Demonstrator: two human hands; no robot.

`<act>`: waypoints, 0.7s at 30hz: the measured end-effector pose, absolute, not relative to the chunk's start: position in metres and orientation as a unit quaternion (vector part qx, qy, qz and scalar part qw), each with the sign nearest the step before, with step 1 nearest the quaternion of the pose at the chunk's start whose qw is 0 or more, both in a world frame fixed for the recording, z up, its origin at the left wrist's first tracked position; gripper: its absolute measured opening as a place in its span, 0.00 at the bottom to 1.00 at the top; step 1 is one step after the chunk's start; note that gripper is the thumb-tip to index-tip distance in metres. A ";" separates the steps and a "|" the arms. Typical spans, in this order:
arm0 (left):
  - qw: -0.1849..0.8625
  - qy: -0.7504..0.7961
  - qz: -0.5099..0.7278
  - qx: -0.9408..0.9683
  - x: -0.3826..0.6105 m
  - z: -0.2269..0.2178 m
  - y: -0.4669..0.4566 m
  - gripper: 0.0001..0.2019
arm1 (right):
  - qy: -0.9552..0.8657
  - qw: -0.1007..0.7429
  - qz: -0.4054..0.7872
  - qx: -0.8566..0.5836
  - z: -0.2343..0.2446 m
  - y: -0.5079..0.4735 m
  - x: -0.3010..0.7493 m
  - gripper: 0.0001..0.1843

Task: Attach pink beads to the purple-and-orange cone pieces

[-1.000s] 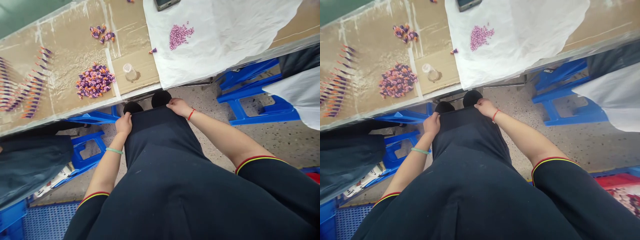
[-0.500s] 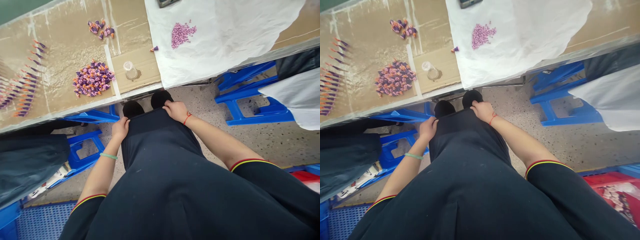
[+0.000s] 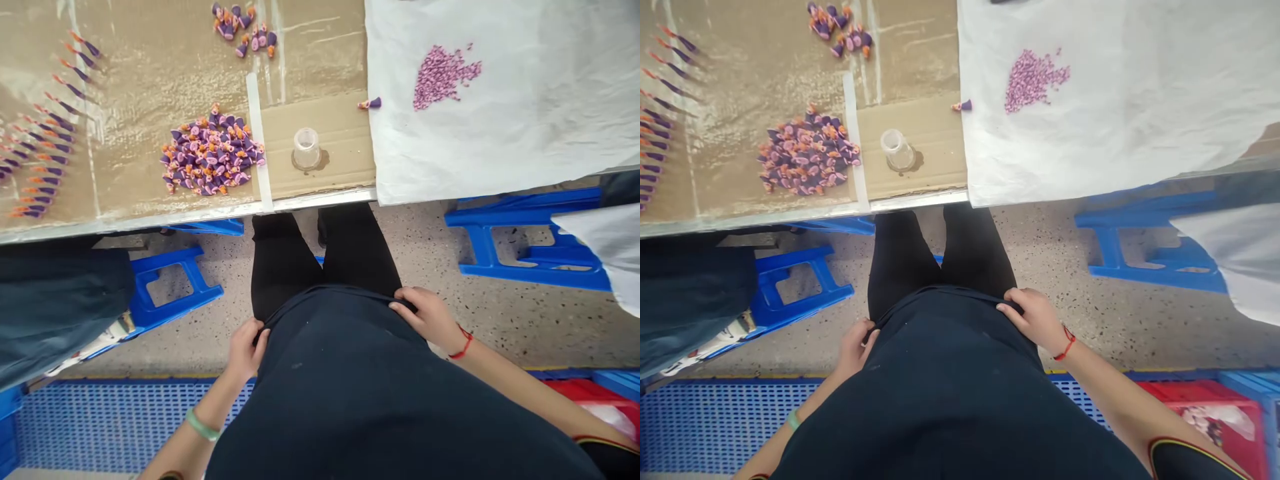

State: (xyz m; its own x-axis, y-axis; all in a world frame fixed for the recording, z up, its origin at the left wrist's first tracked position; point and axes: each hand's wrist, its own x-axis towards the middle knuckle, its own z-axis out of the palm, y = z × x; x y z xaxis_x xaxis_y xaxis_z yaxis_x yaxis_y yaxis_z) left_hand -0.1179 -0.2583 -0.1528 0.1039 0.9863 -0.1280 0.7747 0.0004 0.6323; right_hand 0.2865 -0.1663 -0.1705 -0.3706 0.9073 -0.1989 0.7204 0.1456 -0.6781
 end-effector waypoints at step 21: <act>0.304 0.615 0.280 0.671 -0.106 -0.179 -0.254 0.14 | -0.717 0.144 0.219 -0.646 -0.180 -0.163 0.275 0.24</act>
State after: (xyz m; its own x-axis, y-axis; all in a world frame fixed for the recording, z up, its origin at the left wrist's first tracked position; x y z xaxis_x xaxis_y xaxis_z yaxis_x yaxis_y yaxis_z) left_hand -0.1064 -0.2540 -0.1791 0.0863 0.9963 0.0024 0.6555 -0.0586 0.7529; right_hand 0.2746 -0.1631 -0.1800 -0.1238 0.9894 -0.0762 0.8627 0.0694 -0.5009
